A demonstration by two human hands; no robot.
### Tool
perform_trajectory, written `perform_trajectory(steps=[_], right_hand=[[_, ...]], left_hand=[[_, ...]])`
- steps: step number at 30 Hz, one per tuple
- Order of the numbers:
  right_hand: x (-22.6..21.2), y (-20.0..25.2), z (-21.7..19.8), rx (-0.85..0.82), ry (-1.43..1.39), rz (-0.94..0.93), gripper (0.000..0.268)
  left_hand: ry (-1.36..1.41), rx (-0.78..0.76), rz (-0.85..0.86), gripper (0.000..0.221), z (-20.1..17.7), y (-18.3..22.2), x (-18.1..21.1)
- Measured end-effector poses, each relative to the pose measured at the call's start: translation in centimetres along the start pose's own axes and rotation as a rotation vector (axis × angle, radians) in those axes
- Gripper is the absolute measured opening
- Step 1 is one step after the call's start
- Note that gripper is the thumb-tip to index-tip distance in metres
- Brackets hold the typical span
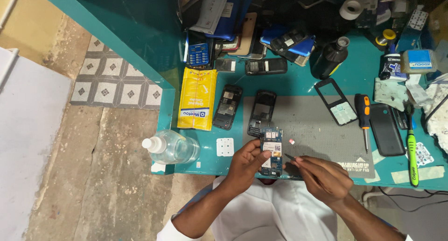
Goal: The person uses a small metal tool to scrape and clean the surface of a mobile phone motherboard. They rotate the board to access different sides and continue the cleaning process on various components.
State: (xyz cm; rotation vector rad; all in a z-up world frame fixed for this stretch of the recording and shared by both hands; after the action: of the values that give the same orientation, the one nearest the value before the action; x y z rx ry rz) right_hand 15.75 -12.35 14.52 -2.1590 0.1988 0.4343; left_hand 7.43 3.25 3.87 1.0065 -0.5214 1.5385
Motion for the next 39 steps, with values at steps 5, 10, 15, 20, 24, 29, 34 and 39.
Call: perform_trajectory(steps=[5, 10, 15, 20, 24, 29, 34, 39], right_hand=[[0.0, 0.1, 0.0, -0.003, 0.004, 0.007, 0.02], [0.0, 0.3, 0.1, -0.009, -0.004, 0.019, 0.02], [0.1, 0.5, 0.3, -0.01, 0.004, 0.015, 0.02], [-0.1, 0.5, 0.3, 0.001, 0.011, 0.011, 0.02], [-0.4, 0.4, 0.4, 0.007, 0.03, 0.007, 0.02], [-0.3, 0.4, 0.4, -0.003, 0.042, 0.01, 0.02], [-0.4, 0.3, 0.4, -0.012, 0.037, 0.015, 0.02], [-0.5, 0.2, 0.3, -0.014, 0.042, 0.016, 0.019]], left_hand=[[0.001, 0.007, 0.009, 0.04, -0.4, 0.0, -0.5], [-0.031, 0.038, 0.04, 0.037, -0.8, -0.2, -1.0], [0.095, -0.006, 0.0, 0.033, -0.1, -0.1, -0.6], [0.12, -0.012, 0.005, 0.035, 0.1, 0.0, -0.5], [0.081, -0.018, 0.005, 0.039, 0.2, 0.3, 0.2], [0.025, -0.016, 0.0, 0.042, 0.5, 0.8, 0.9], [0.043, -0.021, -0.006, 0.042, 0.5, 0.7, 0.9], [0.051, -0.025, 0.01, 0.041, 0.4, 0.7, 0.7]])
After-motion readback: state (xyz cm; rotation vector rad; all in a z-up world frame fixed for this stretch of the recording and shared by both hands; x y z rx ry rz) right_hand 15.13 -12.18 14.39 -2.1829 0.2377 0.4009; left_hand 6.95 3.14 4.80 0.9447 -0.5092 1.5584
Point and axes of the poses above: each hand's wrist, its own y-axis away from the middle knuckle, its own z-axis out of the palm, x = y × z, the point moved 8 cm from there along -y, towards the middle knuckle, and after that the axes turned 4 degrees about -z, right-handed, at the moved point
